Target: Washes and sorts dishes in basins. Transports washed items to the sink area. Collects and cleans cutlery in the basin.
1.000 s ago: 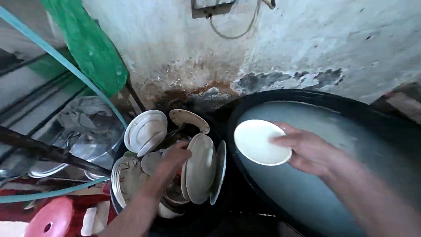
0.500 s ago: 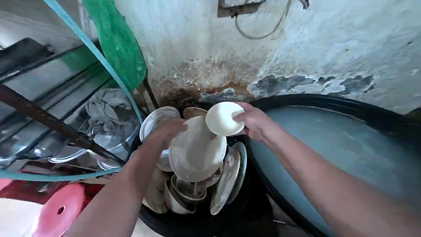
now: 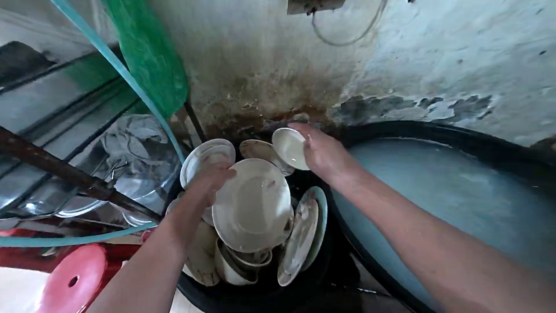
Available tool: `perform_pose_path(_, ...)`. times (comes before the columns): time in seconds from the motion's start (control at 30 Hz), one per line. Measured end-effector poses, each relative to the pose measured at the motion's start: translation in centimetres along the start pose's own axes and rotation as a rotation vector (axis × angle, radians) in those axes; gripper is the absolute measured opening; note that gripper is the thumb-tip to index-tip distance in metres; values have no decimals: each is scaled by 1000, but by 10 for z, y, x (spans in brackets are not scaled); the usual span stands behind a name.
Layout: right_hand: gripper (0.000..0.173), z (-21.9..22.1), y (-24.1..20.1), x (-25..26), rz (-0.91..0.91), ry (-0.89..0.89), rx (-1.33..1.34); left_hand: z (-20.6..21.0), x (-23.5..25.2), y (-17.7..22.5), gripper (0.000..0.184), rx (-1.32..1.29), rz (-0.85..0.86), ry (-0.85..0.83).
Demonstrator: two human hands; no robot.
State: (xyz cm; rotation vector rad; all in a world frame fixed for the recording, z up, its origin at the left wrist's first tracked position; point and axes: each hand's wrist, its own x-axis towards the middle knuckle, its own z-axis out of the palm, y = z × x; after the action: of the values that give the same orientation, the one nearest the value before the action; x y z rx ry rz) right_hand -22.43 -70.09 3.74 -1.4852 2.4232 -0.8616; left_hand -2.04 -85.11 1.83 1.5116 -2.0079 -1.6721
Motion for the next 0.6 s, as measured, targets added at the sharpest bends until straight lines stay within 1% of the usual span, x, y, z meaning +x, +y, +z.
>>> perform_pose_path(0.07,55,-9,23,-11,-62,74,-85,-6,-6,2,33,-31,18,49)
perform_pose_path(0.17,52,-28,77,-40,-31,192,-84,-12,-15,-4,30,-27,107,44)
perform_pose_path(0.2,52,-33,97,-53,14,214,-106,-11,-17,-8,30,14,135,28)
perform_pose_path(0.23,52,-37,118,-67,98,211,-132,-8,-21,-10,31,64,154,29)
perform_pose_path(0.3,52,-40,149,-93,320,186,-156,0,-24,-14,33,119,165,63)
perform_pose_path(0.33,52,-39,164,-107,399,165,-179,3,-24,-16,33,107,158,86)
perform_pose_path(0.43,51,-26,208,-139,502,153,-159,4,-19,-24,27,14,166,149)
perform_pose_path(0.47,50,-23,215,-145,542,176,-79,4,-18,-24,27,-17,159,155)
perform_pose_path(0.5,51,-22,219,-148,605,228,62,3,-17,-23,26,-39,142,160)
perform_pose_path(0.6,53,-27,214,-142,890,417,626,2,-13,-23,25,-115,73,162)
